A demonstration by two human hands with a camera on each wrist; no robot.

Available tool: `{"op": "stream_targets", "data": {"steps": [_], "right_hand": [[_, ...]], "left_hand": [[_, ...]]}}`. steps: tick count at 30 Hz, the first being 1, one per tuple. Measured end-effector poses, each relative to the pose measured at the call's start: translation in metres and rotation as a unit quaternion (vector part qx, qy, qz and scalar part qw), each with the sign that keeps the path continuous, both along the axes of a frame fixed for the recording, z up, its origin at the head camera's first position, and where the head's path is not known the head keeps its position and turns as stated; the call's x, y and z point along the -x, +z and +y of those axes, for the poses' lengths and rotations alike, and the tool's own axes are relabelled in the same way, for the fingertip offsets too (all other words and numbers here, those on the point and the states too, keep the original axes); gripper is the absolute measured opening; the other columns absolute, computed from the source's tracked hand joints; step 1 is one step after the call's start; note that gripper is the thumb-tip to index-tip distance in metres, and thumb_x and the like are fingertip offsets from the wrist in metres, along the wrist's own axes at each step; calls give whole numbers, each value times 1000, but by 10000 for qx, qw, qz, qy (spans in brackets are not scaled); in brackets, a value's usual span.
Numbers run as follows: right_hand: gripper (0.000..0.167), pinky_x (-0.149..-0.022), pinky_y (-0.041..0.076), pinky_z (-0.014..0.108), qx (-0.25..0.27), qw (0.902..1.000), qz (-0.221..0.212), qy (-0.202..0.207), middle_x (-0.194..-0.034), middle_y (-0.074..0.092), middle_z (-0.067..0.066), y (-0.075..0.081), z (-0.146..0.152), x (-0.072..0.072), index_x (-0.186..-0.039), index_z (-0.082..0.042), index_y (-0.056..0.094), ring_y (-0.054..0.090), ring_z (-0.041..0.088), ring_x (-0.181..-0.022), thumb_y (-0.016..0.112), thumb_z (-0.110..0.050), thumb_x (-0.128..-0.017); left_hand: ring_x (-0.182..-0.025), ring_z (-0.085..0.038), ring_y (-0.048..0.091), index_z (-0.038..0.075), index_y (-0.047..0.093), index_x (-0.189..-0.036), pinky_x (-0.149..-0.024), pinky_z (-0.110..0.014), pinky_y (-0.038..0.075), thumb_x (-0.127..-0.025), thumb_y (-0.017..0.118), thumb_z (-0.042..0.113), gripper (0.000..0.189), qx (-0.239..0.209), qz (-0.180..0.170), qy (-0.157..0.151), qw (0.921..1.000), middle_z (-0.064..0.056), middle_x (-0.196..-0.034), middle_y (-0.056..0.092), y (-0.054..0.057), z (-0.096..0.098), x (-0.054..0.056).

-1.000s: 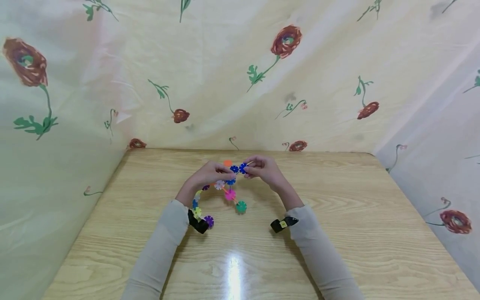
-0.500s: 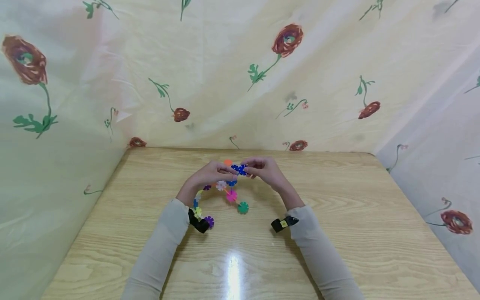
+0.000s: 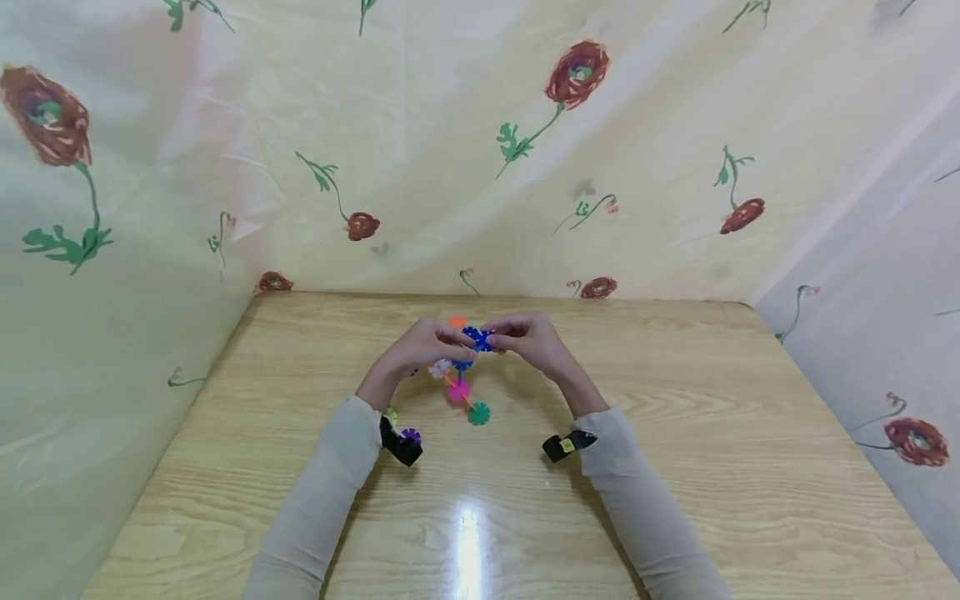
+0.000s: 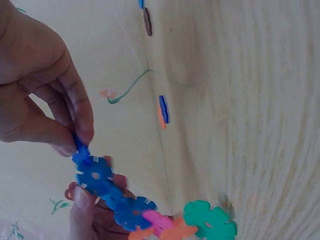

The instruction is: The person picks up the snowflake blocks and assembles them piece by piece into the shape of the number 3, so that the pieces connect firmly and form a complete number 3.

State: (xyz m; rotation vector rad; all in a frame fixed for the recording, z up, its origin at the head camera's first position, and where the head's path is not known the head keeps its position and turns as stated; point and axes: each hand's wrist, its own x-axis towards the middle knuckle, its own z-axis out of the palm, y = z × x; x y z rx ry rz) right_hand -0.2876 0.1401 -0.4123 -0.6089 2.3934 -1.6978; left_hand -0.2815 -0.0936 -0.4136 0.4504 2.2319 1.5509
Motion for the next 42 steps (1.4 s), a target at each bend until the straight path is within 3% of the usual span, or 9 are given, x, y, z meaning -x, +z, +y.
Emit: {"op": "stream_targets", "data": {"steps": [4,9,12,17,19,24,31,34,42], "right_hand": [[20,-79,63,43,92,9998,53,-149,-101,76,21,0,-2,0,-113,3,75,69,13,-76,71,-5,-95],[19,-72,63,29,312,9988,-48,-380,-97,76,22,0,-6,0,-111,4,75,70,14,-74,72,-2,-94],[20,-71,62,27,292,9989,-74,-373,-96,76,22,1,-7,-1,-112,6,74,71,15,-74,72,-2,-93],[26,-85,61,52,-35,9990,-157,-409,-100,75,20,4,-2,3,-117,2,72,72,23,-83,70,-14,-98],[29,-89,57,59,-187,9983,-251,-490,-107,73,23,5,4,8,-120,-2,71,71,34,-92,69,-21,-99],[30,-85,59,52,-697,9957,-12,-603,-110,70,27,10,26,26,-122,-3,71,66,47,-98,66,-23,-101],[26,-70,57,36,-1798,9811,505,-508,-100,71,25,0,54,47,-119,4,71,65,35,-87,67,-11,-98],[28,-66,52,28,-2181,9742,458,-346,-101,71,21,-8,57,55,-121,3,70,65,27,-88,70,-9,-96],[36,-67,48,27,-2810,9593,262,-132,-102,70,20,-22,50,64,-126,4,67,59,21,-81,72,-8,-93]], "left_hand": [[-113,-22,65,5,76,-118,-96,-36,56,-92,76,24,32,33,41,56,10000,-11,-120,73,3,0,1],[-107,-22,67,2,71,-125,-91,-34,57,-96,72,23,36,43,149,-145,9998,-15,-117,73,5,-2,2],[-108,-23,68,3,66,-131,-93,-37,57,-98,70,21,38,-22,123,-261,9996,-17,-118,72,5,-3,2],[-118,-29,66,5,64,-134,-105,-48,53,-97,71,19,40,-162,-60,-299,9994,-17,-124,71,5,-4,2],[-121,-30,65,6,64,-134,-106,-49,52,-97,71,19,40,-186,-99,-278,9994,-17,-126,70,4,-5,2],[-119,-28,65,6,65,-129,-102,-45,55,-96,72,18,35,-173,-60,-179,9997,-16,-125,69,1,-7,3],[-116,-25,65,7,63,-126,-95,-37,56,-96,71,18,33,-164,-138,-156,9996,-15,-122,68,2,-9,2],[-116,-26,64,7,63,-125,-95,-37,56,-96,70,18,32,-172,-160,-165,9996,-15,-123,67,2,-8,2],[-118,-26,62,7,62,-124,-92,-35,55,-97,69,18,30,-223,-145,-273,9993,-14,-125,65,1,-5,3]]}}
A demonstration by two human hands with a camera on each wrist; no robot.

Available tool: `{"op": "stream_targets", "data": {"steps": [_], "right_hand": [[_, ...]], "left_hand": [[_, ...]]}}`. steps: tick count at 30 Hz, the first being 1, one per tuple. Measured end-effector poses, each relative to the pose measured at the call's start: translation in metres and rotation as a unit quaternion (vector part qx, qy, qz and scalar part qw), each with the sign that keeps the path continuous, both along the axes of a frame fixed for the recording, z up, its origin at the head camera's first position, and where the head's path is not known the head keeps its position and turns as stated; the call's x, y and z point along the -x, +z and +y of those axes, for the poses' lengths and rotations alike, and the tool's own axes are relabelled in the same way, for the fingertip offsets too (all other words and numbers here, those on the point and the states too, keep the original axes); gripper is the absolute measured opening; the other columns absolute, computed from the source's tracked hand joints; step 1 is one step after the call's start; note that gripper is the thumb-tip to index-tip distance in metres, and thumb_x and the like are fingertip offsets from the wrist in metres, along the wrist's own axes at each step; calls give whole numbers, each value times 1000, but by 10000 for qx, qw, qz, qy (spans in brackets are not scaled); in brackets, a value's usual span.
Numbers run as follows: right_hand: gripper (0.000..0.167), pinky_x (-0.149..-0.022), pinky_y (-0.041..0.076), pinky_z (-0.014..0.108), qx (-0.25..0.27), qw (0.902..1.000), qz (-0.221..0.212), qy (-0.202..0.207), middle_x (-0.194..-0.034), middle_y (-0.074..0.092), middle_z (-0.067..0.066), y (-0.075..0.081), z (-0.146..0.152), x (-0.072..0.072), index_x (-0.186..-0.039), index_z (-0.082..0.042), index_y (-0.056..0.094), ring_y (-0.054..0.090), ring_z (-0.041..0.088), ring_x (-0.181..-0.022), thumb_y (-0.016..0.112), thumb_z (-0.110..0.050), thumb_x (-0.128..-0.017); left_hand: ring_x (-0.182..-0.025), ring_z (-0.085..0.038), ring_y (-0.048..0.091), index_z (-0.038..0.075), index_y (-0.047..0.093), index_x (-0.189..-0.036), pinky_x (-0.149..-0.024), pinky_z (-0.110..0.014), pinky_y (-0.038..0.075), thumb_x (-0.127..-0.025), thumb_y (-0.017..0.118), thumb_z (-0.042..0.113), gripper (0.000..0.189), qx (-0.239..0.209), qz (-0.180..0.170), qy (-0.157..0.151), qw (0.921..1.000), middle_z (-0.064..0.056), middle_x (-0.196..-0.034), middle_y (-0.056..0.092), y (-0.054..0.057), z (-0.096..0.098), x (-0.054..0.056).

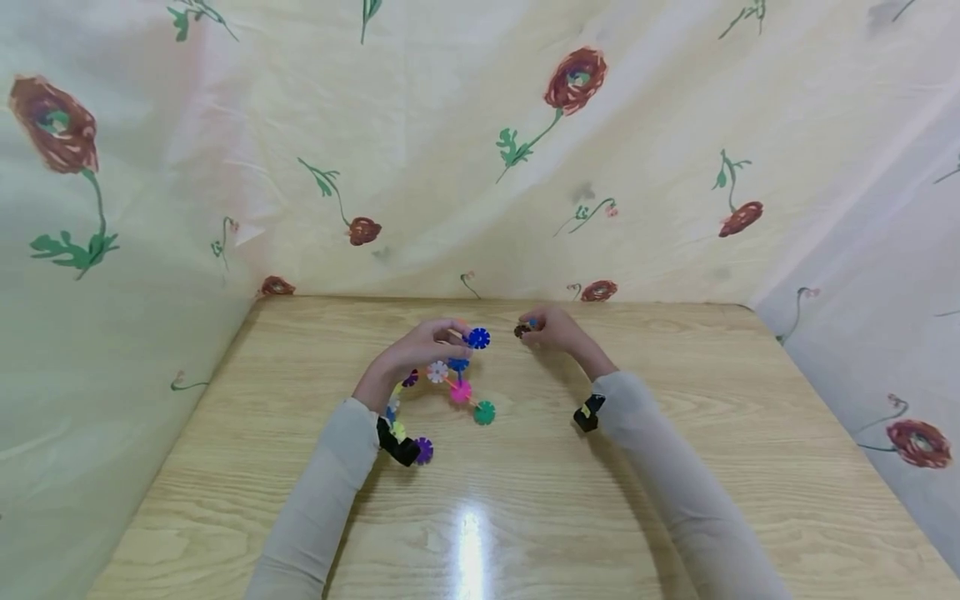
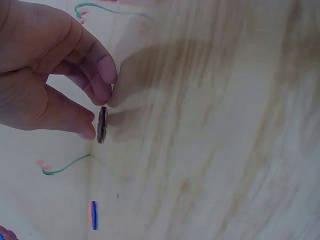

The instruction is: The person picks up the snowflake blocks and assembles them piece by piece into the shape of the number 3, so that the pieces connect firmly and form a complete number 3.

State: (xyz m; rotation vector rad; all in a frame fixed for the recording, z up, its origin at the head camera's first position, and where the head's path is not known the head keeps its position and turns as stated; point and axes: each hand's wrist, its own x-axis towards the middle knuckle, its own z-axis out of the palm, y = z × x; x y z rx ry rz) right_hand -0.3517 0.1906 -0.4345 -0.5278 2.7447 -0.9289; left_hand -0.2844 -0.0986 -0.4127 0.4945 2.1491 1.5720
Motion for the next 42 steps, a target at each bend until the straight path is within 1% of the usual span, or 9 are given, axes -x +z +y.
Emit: {"op": "stream_targets", "data": {"steps": [7,12,15,18,21,24,27,36,42], "right_hand": [[21,-79,53,36,-20,10000,-6,-42,-100,69,21,2,-6,-4,-103,5,71,63,29,-91,78,-3,-86],[19,-72,50,29,236,9996,-100,-110,-89,64,14,0,-7,-9,-96,2,65,59,24,-83,79,1,-83],[17,-68,47,25,638,9976,-163,-218,-88,62,10,0,-8,-15,-97,2,64,56,19,-80,77,1,-86],[19,-68,53,26,1284,9905,-380,-312,-90,66,10,2,-11,-22,-107,4,66,60,16,-78,74,0,-90],[25,-73,61,35,1924,9788,-595,-384,-94,71,12,6,-17,-29,-117,5,66,66,16,-78,71,-2,-93],[26,-82,61,47,2335,9695,-627,-410,-97,73,12,12,-23,-35,-119,5,67,69,16,-79,71,-5,-95],[24,-87,60,50,2598,9632,-557,-414,-97,73,11,19,-30,-40,-116,5,67,71,15,-81,71,-6,-95],[16,-80,63,44,3107,9501,-181,-212,-100,74,23,23,-41,-50,-107,7,66,73,12,-80,70,-1,-95],[13,-75,62,29,3163,9485,-84,-137,-105,71,29,19,-42,-50,-106,7,65,72,11,-82,68,-1,-96]], "left_hand": [[-120,-27,61,8,62,-120,-96,-37,54,-100,66,21,24,-85,21,-28,10000,-13,-126,64,-1,1,0],[-117,-25,60,8,62,-118,-92,-34,54,-99,66,21,24,-77,31,11,10000,-11,-124,63,0,2,-1],[-112,-23,59,7,61,-117,-89,-32,54,-99,66,21,24,-85,37,34,10000,-10,-119,62,0,2,-1],[-107,-22,60,7,61,-116,-88,-33,54,-99,67,22,23,-105,9,64,9999,-8,-116,62,-1,2,0],[-106,-21,60,8,61,-116,-90,-34,54,-99,67,23,24,-114,-32,105,9999,-7,-115,62,-2,2,0],[-106,-21,60,8,61,-117,-91,-34,54,-99,67,23,25,-117,-55,149,9998,-7,-115,62,-1,3,0],[-106,-21,60,7,61,-119,-89,-34,54,-99,67,23,27,-136,-79,169,9997,-7,-116,62,-1,3,1],[-115,-24,61,7,59,-128,-102,-44,51,-100,66,25,34,-184,-213,264,9993,-10,-122,65,-5,4,3],[-118,-26,62,8,59,-129,-105,-47,50,-100,66,27,35,-163,-257,365,9989,-13,-127,66,-3,3,3]]}}
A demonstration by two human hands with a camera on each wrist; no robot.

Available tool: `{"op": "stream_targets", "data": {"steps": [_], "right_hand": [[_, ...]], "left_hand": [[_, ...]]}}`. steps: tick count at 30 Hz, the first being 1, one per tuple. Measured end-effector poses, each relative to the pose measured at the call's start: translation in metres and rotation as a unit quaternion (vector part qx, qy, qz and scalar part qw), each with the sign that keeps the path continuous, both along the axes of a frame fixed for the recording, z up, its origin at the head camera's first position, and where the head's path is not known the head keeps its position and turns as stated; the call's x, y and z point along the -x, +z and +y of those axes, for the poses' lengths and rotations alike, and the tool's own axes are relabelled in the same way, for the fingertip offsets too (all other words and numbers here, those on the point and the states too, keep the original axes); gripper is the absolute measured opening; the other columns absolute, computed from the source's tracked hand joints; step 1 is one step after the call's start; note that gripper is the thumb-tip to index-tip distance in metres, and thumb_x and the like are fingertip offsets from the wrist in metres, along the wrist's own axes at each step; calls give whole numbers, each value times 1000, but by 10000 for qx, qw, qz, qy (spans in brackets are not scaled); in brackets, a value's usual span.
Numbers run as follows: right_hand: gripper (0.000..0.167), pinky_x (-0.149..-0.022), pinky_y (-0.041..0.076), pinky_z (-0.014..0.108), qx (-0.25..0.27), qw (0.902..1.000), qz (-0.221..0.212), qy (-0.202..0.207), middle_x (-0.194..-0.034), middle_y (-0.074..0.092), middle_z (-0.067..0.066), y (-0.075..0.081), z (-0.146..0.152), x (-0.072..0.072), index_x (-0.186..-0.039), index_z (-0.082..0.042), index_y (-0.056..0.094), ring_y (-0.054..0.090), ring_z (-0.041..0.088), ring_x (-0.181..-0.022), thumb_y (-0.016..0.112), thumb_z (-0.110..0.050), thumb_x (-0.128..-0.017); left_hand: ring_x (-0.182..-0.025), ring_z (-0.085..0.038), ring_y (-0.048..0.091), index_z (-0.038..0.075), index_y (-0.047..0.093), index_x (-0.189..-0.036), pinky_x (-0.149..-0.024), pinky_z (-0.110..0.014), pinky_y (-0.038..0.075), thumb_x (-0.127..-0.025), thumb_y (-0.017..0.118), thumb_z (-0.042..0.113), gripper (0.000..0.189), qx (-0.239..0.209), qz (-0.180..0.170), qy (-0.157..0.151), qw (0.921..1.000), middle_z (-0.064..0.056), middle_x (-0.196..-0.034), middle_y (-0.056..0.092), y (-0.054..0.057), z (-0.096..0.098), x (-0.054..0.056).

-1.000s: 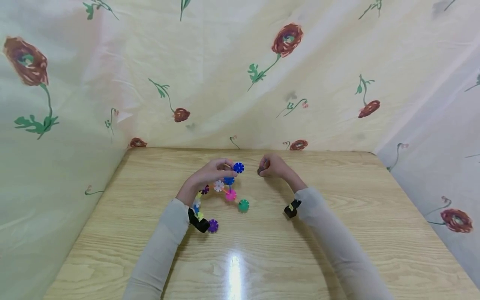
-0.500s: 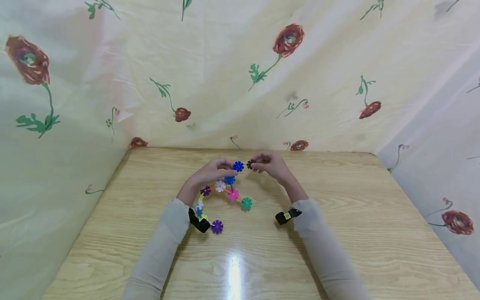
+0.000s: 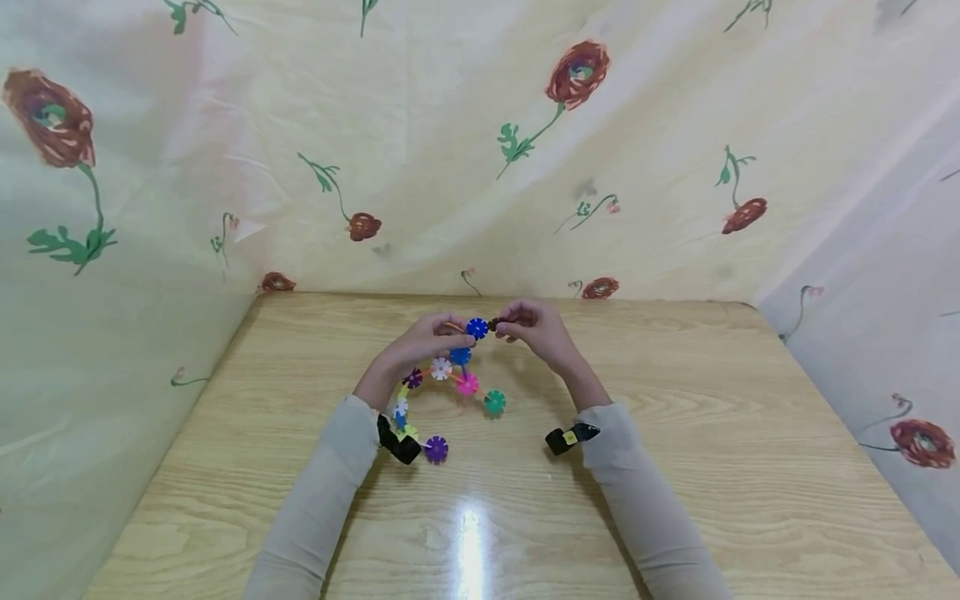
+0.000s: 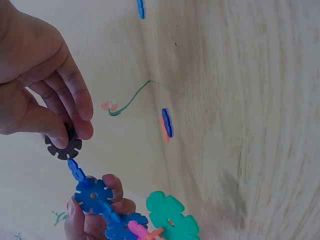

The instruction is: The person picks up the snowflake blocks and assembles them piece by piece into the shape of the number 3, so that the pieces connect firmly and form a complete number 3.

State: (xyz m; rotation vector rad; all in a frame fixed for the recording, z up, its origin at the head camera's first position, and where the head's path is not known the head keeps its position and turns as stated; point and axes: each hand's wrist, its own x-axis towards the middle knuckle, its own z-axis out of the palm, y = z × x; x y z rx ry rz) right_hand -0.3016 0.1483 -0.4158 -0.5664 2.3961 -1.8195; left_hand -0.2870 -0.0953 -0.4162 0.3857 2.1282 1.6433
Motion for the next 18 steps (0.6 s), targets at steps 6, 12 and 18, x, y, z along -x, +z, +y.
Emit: {"op": "stream_targets", "data": {"steps": [6,12,18], "right_hand": [[13,-74,61,26,19,10000,29,9,-106,71,29,-1,0,0,-106,7,65,72,13,-83,67,-1,-96],[14,-75,61,27,28,10000,35,9,-106,70,29,0,-1,1,-107,7,65,72,11,-82,68,-2,-96],[16,-75,61,26,14,10000,-19,-46,-106,70,29,-1,-1,1,-107,7,65,71,12,-83,69,-4,-96]], "left_hand": [[-118,-25,63,7,59,-129,-106,-48,49,-101,64,26,34,-67,-75,6,9999,-22,-134,64,4,0,-2],[-106,-20,67,8,60,-129,-104,-46,51,-102,63,25,33,-103,-7,-3,9999,-18,-127,69,4,-1,-1],[-99,-16,67,8,60,-129,-98,-39,53,-102,63,28,34,-165,-36,-17,9999,-20,-126,69,1,-3,0]]}}
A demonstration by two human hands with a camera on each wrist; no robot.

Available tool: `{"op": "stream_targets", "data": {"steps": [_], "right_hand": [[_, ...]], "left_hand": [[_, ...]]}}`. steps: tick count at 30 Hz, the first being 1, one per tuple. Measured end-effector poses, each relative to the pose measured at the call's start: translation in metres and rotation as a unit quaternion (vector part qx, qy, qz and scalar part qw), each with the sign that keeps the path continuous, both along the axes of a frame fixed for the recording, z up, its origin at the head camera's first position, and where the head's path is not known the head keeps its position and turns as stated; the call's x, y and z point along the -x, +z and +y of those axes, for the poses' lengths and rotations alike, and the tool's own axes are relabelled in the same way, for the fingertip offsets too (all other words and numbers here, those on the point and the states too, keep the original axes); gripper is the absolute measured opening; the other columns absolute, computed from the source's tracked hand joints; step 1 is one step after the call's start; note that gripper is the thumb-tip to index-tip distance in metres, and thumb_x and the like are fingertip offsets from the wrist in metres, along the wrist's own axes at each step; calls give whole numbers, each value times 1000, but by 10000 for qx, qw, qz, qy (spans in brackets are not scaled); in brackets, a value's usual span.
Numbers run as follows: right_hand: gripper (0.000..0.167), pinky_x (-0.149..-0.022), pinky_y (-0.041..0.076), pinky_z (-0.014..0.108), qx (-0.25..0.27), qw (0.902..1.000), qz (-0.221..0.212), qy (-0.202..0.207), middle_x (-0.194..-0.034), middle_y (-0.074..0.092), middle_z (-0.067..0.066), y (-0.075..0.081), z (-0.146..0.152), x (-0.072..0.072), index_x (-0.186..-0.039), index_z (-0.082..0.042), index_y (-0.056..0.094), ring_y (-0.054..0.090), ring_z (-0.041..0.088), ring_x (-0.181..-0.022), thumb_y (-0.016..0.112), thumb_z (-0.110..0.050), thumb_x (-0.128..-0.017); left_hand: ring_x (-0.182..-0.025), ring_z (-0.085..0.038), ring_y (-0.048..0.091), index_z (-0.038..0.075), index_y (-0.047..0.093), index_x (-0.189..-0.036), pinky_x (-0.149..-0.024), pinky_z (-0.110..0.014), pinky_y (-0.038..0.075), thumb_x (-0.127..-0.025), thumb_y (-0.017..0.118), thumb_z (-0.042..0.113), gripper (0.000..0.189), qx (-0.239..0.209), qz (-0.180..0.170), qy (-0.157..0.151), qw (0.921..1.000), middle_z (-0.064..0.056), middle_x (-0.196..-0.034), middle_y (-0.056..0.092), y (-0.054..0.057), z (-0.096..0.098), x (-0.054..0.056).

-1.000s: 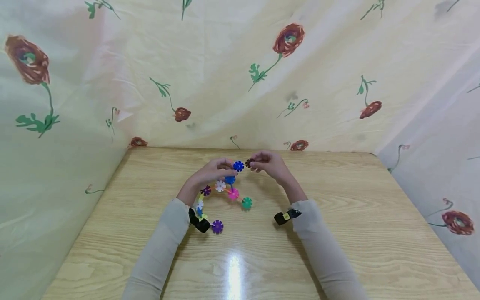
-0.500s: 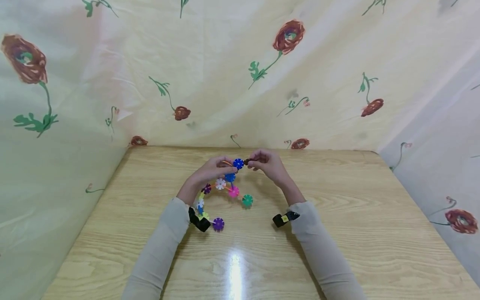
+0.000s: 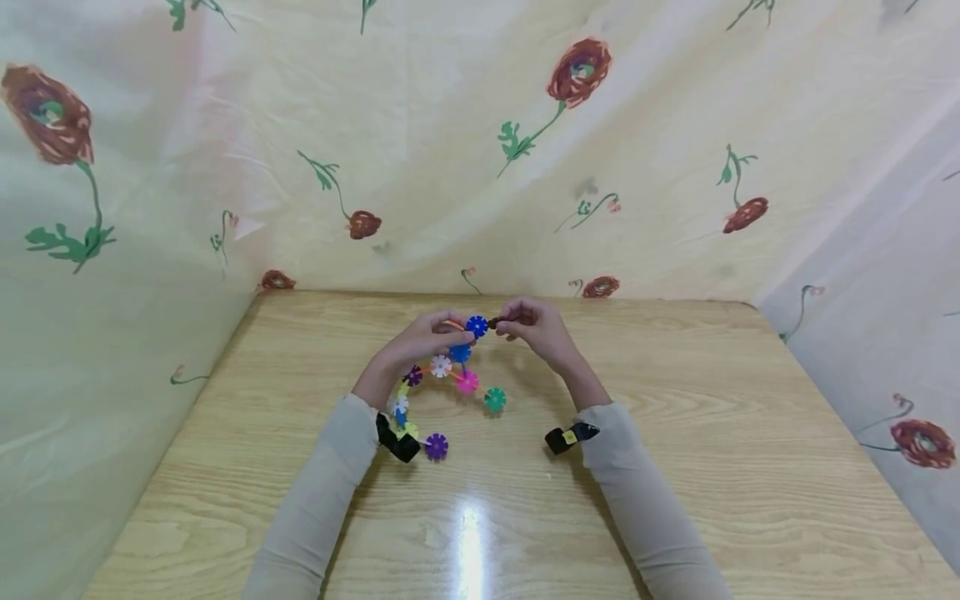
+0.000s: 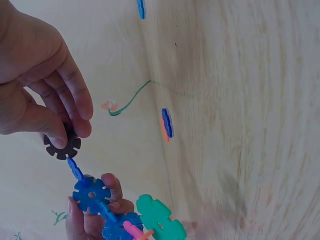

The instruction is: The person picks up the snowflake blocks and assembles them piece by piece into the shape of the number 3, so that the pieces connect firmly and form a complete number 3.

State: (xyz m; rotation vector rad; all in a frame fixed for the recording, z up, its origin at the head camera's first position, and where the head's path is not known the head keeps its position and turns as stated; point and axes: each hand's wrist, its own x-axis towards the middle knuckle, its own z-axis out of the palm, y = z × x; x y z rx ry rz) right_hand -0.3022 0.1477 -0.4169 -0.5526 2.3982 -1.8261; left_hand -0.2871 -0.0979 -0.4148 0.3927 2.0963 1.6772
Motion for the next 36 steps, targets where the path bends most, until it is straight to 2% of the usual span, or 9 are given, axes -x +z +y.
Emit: {"op": "stream_targets", "data": {"steps": [6,16,21,25,27,32,36], "right_hand": [[16,-74,61,25,12,10000,29,6,-104,69,28,1,1,-1,-106,8,65,70,11,-82,69,-2,-96],[13,-75,62,30,-5,9999,160,-47,-99,71,22,2,1,-1,-104,8,66,70,15,-82,69,-1,-95],[11,-75,62,32,-74,9992,397,-50,-99,72,22,3,-2,-3,-103,7,68,72,26,-85,69,1,-94],[9,-75,62,32,-179,9982,567,18,-100,72,23,3,-4,-4,-101,6,69,70,40,-89,70,1,-94],[9,-76,62,31,-201,9981,584,66,-101,72,24,3,-5,-5,-101,6,70,69,43,-91,70,1,-94],[11,-80,61,31,-192,9986,486,86,-105,72,24,5,-7,-5,-103,5,70,71,30,-91,71,-1,-94],[9,-82,61,27,-190,9983,552,44,-104,73,24,5,-9,-6,-100,6,71,71,14,-88,71,0,-93]], "left_hand": [[-98,-17,68,8,60,-129,-94,-36,54,-103,62,28,33,-74,-84,-33,9999,-27,-131,64,0,0,0],[-101,-19,67,9,61,-127,-88,-32,56,-103,63,28,31,-31,-48,54,10000,-19,-126,68,0,1,1],[-100,-19,67,8,59,-131,-98,-40,55,-103,63,28,34,-50,-32,-42,10000,-23,-128,66,0,0,0],[-106,-21,66,9,60,-130,-102,-45,52,-103,61,30,34,2,-66,-20,10000,-17,-124,68,-2,2,0],[-111,-23,64,9,60,-128,-103,-47,51,-105,59,31,33,-30,-125,11,9999,-15,-125,67,-3,3,1],[-122,-29,59,6,60,-127,-109,-55,47,-107,54,28,31,-286,-196,120,9993,-16,-129,63,-3,5,1],[-118,-29,63,4,62,-120,-110,-52,48,-106,56,20,22,-712,-293,313,9965,-25,-127,65,-2,8,-1]]}}
